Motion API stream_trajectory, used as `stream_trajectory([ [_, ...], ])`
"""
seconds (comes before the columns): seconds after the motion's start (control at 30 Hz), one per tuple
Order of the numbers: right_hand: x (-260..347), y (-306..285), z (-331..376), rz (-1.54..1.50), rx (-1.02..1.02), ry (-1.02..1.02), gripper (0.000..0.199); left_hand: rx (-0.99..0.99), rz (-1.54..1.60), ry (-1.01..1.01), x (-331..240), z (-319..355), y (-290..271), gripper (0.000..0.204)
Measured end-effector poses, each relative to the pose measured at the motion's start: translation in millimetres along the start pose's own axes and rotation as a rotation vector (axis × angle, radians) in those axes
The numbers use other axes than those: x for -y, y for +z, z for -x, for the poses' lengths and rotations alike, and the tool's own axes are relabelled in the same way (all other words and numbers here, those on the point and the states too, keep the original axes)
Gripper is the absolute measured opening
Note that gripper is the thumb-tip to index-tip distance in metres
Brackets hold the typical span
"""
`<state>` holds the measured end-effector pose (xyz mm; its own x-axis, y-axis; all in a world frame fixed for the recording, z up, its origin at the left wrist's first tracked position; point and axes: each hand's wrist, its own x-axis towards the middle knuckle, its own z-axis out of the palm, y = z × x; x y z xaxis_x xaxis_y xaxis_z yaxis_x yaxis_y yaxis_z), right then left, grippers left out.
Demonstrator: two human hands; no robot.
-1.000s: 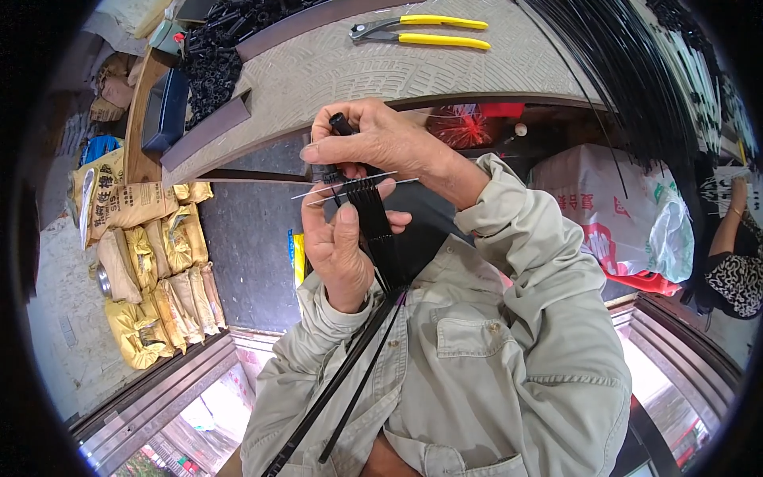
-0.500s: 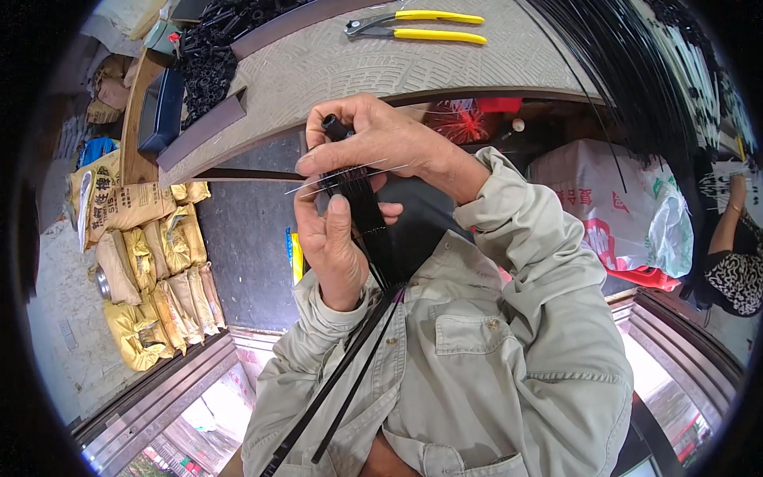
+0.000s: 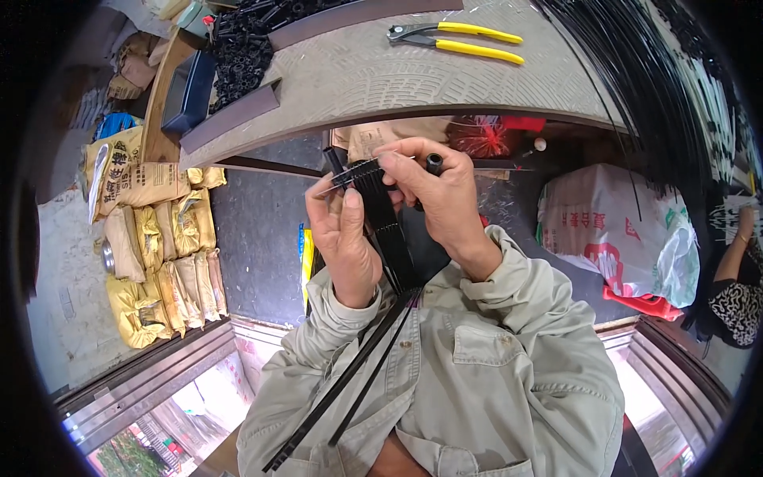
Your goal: Manually assembling industrial brushes by inserting bristle bundles into plastic bases and securing them with pliers.
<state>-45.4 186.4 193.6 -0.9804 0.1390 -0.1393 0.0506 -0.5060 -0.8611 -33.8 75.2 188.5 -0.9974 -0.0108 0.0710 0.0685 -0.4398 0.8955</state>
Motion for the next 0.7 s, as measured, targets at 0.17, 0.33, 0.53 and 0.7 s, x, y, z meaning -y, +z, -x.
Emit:
stream_trajectory([
  [0.17,1,3,0,-0.05,-0.044,-0.028,0.013,-0.001,-0.042,0.034,-4,1,1,0.024],
  [0.33,-5,-1,0,-0.01,-0.013,-0.088,0.015,-0.031,-0.104,0.067,3,0,-7,0.023],
  [0.53,-12,0,5,-0.051,-0.073,-0.15,0.017,-0.028,-0.101,0.064,3,0,-6,0.023],
  [0.7,-9,8,9,0.002,-0.06,-0.189,0.031,0.006,0.075,-0.099,-4,1,-6,0.025],
])
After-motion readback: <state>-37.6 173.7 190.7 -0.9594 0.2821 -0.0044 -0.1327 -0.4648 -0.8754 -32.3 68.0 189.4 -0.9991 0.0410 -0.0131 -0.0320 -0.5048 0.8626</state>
